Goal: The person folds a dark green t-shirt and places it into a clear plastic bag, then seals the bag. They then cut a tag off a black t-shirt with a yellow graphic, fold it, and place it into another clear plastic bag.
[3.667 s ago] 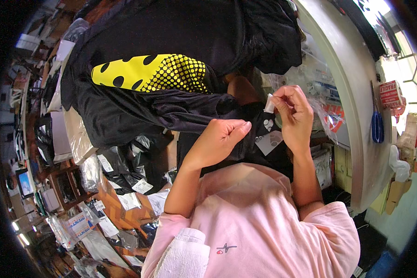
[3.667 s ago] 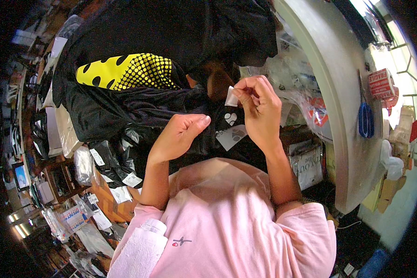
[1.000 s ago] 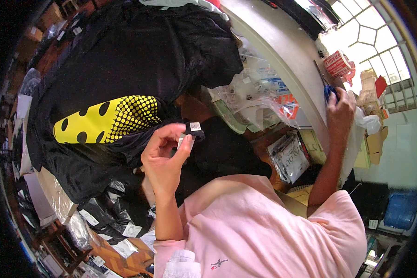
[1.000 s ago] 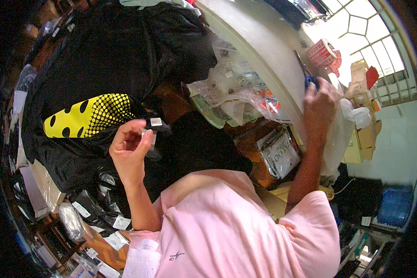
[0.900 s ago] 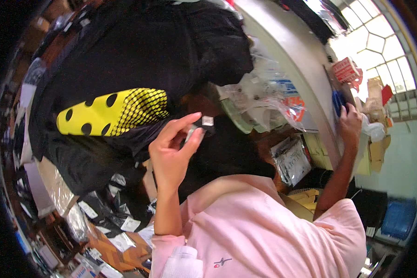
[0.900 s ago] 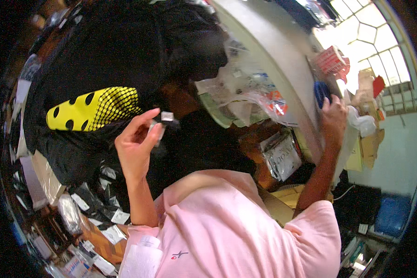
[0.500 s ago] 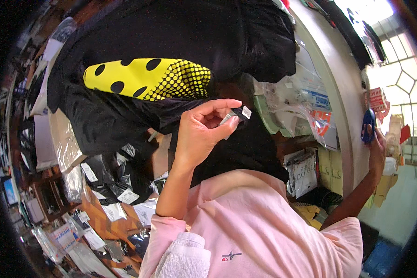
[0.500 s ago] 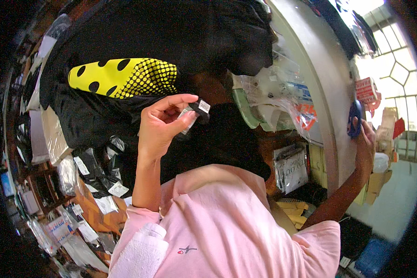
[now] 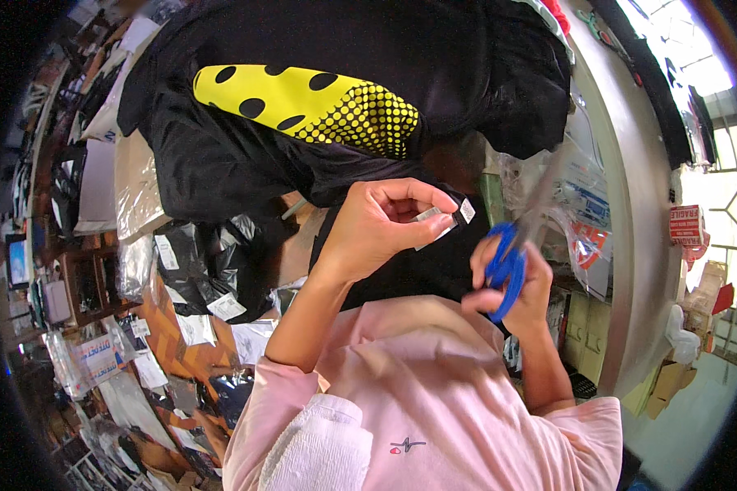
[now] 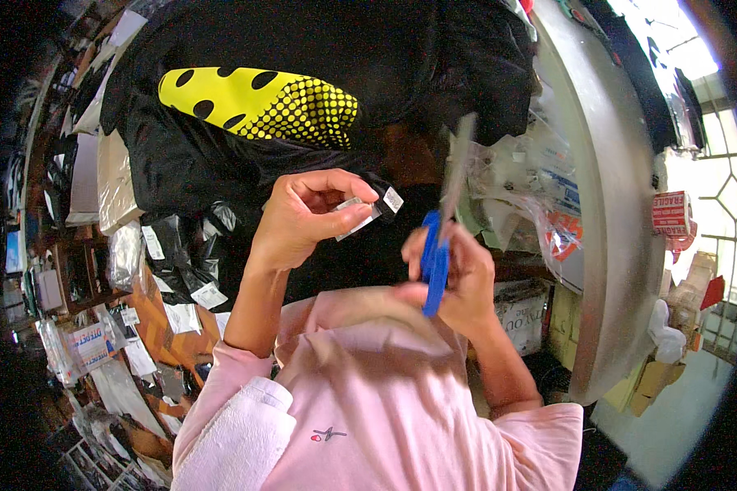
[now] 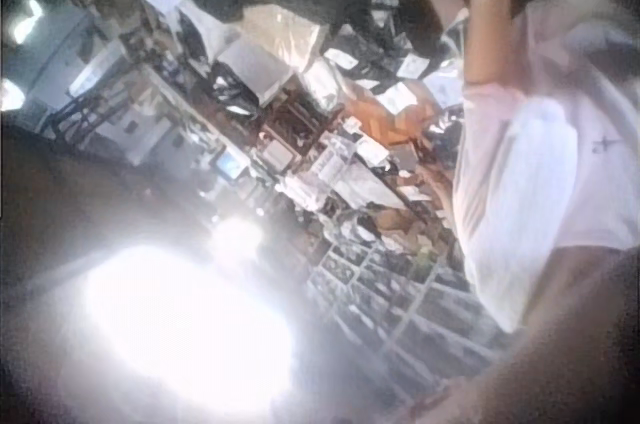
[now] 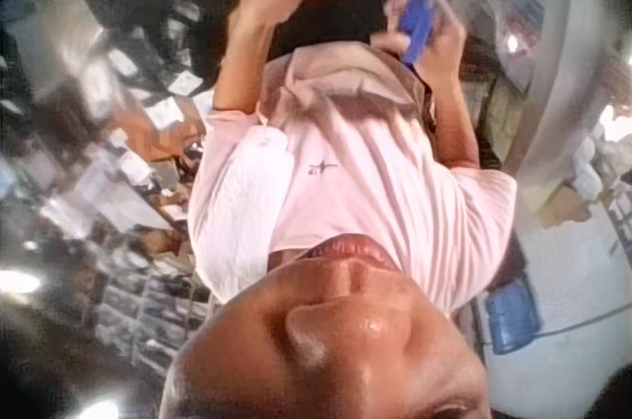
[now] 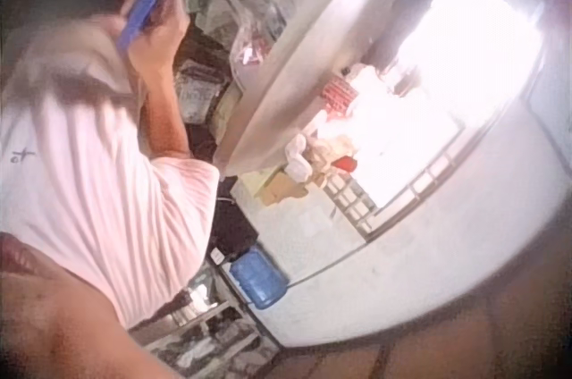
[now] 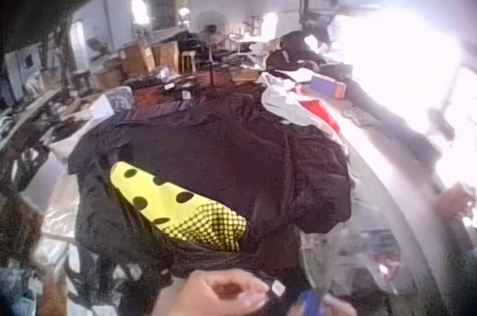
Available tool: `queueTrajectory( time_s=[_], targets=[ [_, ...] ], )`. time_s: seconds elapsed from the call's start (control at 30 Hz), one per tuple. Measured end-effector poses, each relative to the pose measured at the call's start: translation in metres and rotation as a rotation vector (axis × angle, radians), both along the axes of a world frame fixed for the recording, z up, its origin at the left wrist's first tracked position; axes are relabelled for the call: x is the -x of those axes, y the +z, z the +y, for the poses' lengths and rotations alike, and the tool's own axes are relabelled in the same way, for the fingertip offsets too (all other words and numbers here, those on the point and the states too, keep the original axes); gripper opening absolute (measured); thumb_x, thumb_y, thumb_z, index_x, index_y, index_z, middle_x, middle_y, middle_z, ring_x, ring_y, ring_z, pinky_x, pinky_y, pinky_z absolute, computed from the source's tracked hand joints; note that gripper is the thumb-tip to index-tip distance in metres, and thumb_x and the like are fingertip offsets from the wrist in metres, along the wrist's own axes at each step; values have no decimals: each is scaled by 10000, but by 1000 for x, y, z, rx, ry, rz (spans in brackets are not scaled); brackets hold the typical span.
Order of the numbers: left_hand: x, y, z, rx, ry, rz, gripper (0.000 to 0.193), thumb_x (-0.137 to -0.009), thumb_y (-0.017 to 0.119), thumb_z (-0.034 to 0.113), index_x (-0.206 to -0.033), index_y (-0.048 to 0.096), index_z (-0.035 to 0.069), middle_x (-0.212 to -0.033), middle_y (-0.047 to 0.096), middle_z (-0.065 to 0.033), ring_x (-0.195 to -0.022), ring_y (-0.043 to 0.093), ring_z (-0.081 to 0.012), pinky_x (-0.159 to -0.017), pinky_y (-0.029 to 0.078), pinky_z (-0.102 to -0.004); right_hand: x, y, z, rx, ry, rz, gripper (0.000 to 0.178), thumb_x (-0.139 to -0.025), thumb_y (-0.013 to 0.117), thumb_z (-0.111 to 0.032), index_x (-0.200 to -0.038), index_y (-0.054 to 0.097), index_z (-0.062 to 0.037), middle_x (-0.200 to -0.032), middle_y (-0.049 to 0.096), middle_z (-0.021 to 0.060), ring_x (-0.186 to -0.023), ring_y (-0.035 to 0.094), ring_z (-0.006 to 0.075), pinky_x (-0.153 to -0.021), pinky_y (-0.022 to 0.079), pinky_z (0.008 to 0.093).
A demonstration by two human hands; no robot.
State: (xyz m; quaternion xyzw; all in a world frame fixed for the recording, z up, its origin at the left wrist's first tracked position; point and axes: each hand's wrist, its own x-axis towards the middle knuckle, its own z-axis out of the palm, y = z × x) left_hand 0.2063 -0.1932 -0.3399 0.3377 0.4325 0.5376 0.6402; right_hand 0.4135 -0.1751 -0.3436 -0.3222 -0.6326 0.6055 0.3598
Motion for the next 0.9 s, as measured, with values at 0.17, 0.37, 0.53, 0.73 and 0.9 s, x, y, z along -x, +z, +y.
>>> queueTrajectory(
  time_s=[0.17,0.37,0.53,0.73,0.9],
  targets=[
    [-1,7,-10,62,11,-25,281,-699,705,-14,-965,615,0,-861,627,-30,-755,582,-66,-683,468,-181,37,6,7,-190,-288,69,301,-661,733,40,-845,499,-8,-822,619,93,-638,541,93,-564,440,209],
    [-5,11,-15,70,43,-33,318,-674,717,-28,-967,603,18,-836,611,-9,-723,564,-54,-653,463,-187,34,4,7,-127,-242,31,262,-684,710,33,-845,509,-10,-753,612,59,-639,559,78,-569,456,212],
    [-12,7,-16,39,60,-33,313,-671,707,-50,-953,595,24,-808,596,-1,-697,550,-50,-632,457,-186,29,1,7,-86,-237,-21,270,-675,704,36,-853,508,-15,-736,596,42,-621,543,65,-553,438,199],
    [-11,1,-19,17,-28,86,226,-687,664,-91,-883,620,13,-875,585,-24,-766,542,-67,-687,449,-196,23,9,14,273,-121,65,261,-674,693,0,-853,506,-21,-725,581,55,-580,537,86,-527,433,208],
    [-3,-9,-15,-313,-93,400,205,-740,574,-103,-897,623,19,-1048,542,-82,-948,520,-119,-826,425,-252,18,-1,26,664,-2,322,287,-668,701,-19,-882,511,-35,-739,572,65,-570,525,110,-497,432,239]
  ],
)
